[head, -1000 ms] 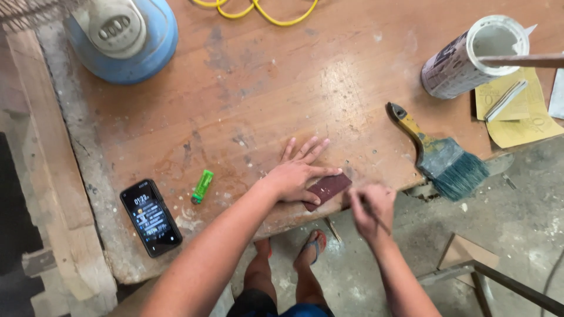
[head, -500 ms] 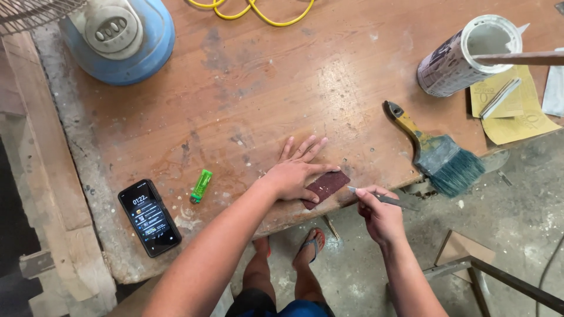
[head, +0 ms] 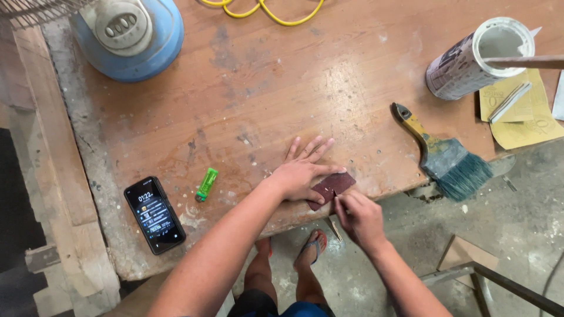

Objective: The person sands a small wooden piece on a workbench using sandpaper and a utility knife. They then move to a white chair frame, dip a small brush into a container, and apply a white substance to the joints and edges of the chair.

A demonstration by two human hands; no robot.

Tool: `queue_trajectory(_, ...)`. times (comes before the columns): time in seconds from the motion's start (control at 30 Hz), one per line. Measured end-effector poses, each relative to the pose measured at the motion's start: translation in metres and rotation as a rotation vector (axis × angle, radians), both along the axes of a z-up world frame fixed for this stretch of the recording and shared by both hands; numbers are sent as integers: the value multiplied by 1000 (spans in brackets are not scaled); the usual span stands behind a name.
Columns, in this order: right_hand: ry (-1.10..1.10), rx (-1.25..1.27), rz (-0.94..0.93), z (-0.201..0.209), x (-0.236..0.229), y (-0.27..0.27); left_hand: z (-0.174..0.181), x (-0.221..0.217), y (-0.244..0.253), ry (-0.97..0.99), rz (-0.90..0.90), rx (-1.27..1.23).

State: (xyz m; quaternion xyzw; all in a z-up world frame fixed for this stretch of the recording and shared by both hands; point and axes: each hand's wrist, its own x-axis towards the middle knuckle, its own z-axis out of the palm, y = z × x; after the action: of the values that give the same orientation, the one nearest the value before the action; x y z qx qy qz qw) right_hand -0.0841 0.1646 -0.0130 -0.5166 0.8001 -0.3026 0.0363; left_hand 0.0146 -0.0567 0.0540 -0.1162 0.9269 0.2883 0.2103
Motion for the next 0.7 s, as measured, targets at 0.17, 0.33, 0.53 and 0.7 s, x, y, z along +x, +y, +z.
queue_trajectory(0.17, -22, 18, -4, 7, 6, -1, 6, 3, 1, -9, 6, 25)
queue_trajectory(0.33, -63, 35, 0, 2, -2, 5, 3, 4, 4, -21, 4, 38)
queue_trajectory(0.53, -138, 20, 10, 7, -3, 0, 6, 5, 1, -23, 2, 38)
queue_trajectory(0.7, -108, 1, 33, -1, -4, 0, 4, 3, 2, -25, -5, 33)
